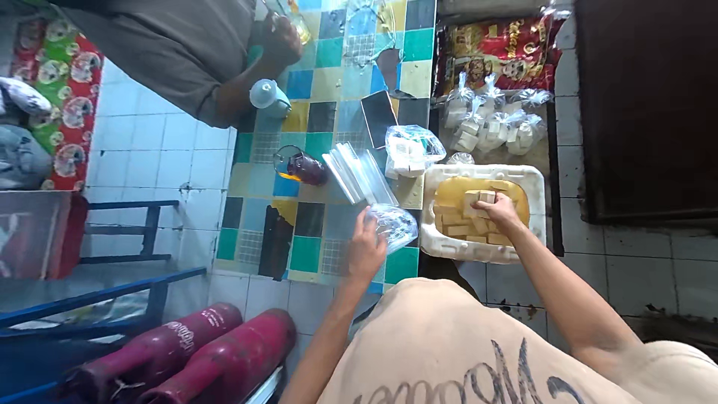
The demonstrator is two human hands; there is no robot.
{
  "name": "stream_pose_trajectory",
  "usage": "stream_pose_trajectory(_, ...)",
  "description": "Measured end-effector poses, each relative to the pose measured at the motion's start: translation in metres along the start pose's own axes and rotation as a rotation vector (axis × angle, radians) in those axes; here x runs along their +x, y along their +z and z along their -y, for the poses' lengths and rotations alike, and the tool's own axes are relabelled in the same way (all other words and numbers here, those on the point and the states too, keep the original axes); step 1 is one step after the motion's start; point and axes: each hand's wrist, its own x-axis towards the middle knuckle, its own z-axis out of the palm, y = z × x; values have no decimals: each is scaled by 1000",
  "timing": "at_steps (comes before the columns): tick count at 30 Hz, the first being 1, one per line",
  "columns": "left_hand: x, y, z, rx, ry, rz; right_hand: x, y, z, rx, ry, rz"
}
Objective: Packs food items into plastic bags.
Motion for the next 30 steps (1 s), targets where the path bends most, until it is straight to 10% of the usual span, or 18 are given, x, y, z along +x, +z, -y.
stream_pose_trajectory(7, 22, -9, -40, 132, -28, 172, -115, 30, 84, 594, -267, 281)
stream_pose_trajectory(15, 17, -27, -62, 22, 51, 209, -141, 102, 77, -62, -906, -1)
stream_pose_trajectory(21, 10, -25, -68, 166, 279, 208, -158, 108, 109, -413, -679, 4)
stream_pose_trajectory(25, 6, -15, -45, -48, 619, -236, -159, 112, 111, -86, -642, -136)
stream_pose_trajectory(30, -4, 2, -31, -238, 712, -493, -157, 119, 117, 687, -251, 109)
